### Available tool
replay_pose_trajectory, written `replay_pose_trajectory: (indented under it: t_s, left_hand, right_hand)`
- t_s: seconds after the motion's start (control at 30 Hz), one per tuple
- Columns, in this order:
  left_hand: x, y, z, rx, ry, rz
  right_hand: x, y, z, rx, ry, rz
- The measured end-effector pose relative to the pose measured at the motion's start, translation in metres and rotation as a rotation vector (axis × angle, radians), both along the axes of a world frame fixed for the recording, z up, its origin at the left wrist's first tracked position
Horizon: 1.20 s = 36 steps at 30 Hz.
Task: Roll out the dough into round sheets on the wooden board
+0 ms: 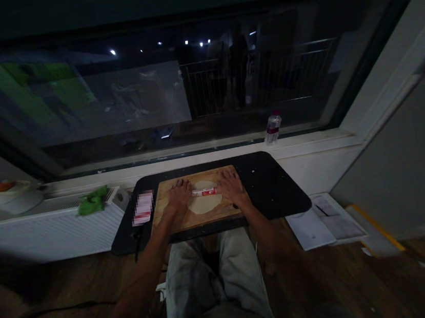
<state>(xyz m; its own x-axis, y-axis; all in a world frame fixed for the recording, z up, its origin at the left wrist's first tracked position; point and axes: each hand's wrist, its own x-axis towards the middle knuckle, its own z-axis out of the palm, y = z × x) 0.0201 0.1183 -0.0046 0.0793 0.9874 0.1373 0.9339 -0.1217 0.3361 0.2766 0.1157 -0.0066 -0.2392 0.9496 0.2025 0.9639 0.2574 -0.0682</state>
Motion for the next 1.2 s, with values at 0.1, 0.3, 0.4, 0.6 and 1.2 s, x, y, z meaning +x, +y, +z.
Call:
replay_pose_trajectory:
  t_s: [0.1, 0.3, 0.4, 0.6, 1.2]
  left_hand:
    - [-0.003, -0.018, -0.006, 0.079, 0.035, -0.017]
    - [-0.010, -0.054, -0.008, 0.085, 0.026, -0.130]
    - [-0.011, -0.066, -0.008, 0.102, -0.003, -0.111]
    - [-0.016, -0.081, -0.014, 0.095, -0.090, -0.107]
    - [-0.015, -0.128, -0.024, 0.330, 0.000, -0.086]
  right_hand:
    - [-0.001, -0.011, -0.005, 0.029, 0.004, 0.019]
    - [-0.007, -0.045, -0.002, 0.107, 0.050, -0.071]
    - [-0.009, -0.060, 0.001, 0.127, 0.059, -0.059]
    - [-0.011, -0.083, -0.003, 0.121, 0.140, -0.076]
    - [0.004, -0.118, -0.047, 0.371, 0.287, 0.043]
